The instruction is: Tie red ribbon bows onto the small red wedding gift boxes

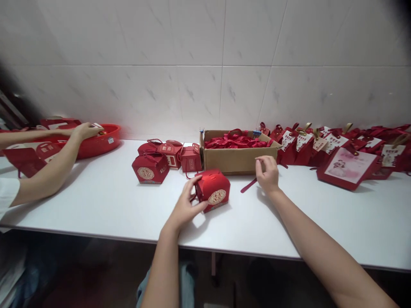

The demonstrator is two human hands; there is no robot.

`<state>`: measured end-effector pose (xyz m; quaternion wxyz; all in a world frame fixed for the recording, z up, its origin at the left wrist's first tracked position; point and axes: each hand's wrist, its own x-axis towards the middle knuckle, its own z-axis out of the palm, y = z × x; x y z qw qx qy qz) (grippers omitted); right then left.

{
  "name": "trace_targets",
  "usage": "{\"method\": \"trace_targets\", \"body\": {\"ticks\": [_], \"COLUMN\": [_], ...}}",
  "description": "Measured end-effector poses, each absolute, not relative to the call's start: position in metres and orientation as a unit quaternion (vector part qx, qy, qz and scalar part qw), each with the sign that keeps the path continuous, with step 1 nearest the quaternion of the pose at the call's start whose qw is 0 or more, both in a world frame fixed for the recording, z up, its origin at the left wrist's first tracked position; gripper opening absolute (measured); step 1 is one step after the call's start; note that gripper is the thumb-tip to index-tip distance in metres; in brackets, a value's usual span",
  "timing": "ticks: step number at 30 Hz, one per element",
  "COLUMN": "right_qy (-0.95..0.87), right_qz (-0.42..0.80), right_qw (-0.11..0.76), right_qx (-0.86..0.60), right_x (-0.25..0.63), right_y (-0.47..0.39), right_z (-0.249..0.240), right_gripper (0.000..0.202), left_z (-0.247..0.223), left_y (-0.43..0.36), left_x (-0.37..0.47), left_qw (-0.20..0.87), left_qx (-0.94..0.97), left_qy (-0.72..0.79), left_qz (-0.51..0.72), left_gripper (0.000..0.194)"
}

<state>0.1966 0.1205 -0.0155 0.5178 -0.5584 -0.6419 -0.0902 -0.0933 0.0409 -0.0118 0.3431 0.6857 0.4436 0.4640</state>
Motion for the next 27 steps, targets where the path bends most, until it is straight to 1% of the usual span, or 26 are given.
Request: {"method": "trace_targets", "body": {"ticks": [2, 5, 7, 10, 12, 14, 16, 18, 19, 20, 22, 27], "right_qy": [-0.644, -0.681, -0.673, -0.644, -0.659, -0.680, -0.695, -0.697, -0.694, -0.691, -0.682, -0.638], "right_qz": [-0.084, -0.071, -0.100, -0.174, -0.181, -0.137, -0.048, 0.041, 0.071, 0.087, 0.097, 0.092], "right_qw": [0.518, 0.491, 0.502, 0.530, 0.520, 0.489, 0.428, 0.377, 0.366, 0.367, 0.393, 0.513], "right_qx": [-0.556, -0.538, -0.534, -0.523, -0.513, -0.529, -0.576, -0.609, -0.615, -0.616, -0.609, -0.567], "right_x": [0.206, 0.212, 0.208, 0.192, 0.178, 0.165, 0.155, 0.148, 0.147, 0.146, 0.146, 0.145], "right_y": [0.122, 0.120, 0.120, 0.130, 0.144, 0.164, 0.183, 0.199, 0.204, 0.207, 0.205, 0.167], "right_z": [-0.018, -0.022, -0.019, 0.006, 0.032, 0.059, 0.079, 0.089, 0.091, 0.090, 0.087, 0.093], "right_gripper": [0.024, 0.017, 0.018, 0.029, 0.029, 0.025, 0.021, 0.012, 0.005, 0.005, 0.011, 0.017], "left_z": [-0.014, -0.015, -0.014, -0.010, -0.008, -0.007, -0.007, -0.007, -0.008, -0.008, -0.008, -0.011], "left_y": [0.041, 0.041, 0.039, 0.037, 0.036, 0.036, 0.036, 0.036, 0.036, 0.036, 0.035, 0.036], "left_x": [-0.085, -0.078, -0.078, -0.081, -0.083, -0.083, -0.083, -0.084, -0.084, -0.084, -0.083, -0.083], "left_qw": [0.361, 0.343, 0.344, 0.369, 0.393, 0.411, 0.417, 0.414, 0.410, 0.406, 0.397, 0.383], "left_qx": [0.724, 0.733, 0.737, 0.747, 0.749, 0.747, 0.745, 0.746, 0.746, 0.747, 0.749, 0.743], "left_qy": [0.419, 0.417, 0.405, 0.383, 0.376, 0.370, 0.368, 0.370, 0.371, 0.373, 0.375, 0.383], "left_qz": [0.412, 0.414, 0.418, 0.398, 0.378, 0.368, 0.367, 0.368, 0.370, 0.372, 0.376, 0.393], "left_gripper": [0.075, 0.076, 0.075, 0.076, 0.076, 0.076, 0.076, 0.077, 0.077, 0.077, 0.078, 0.077]}}
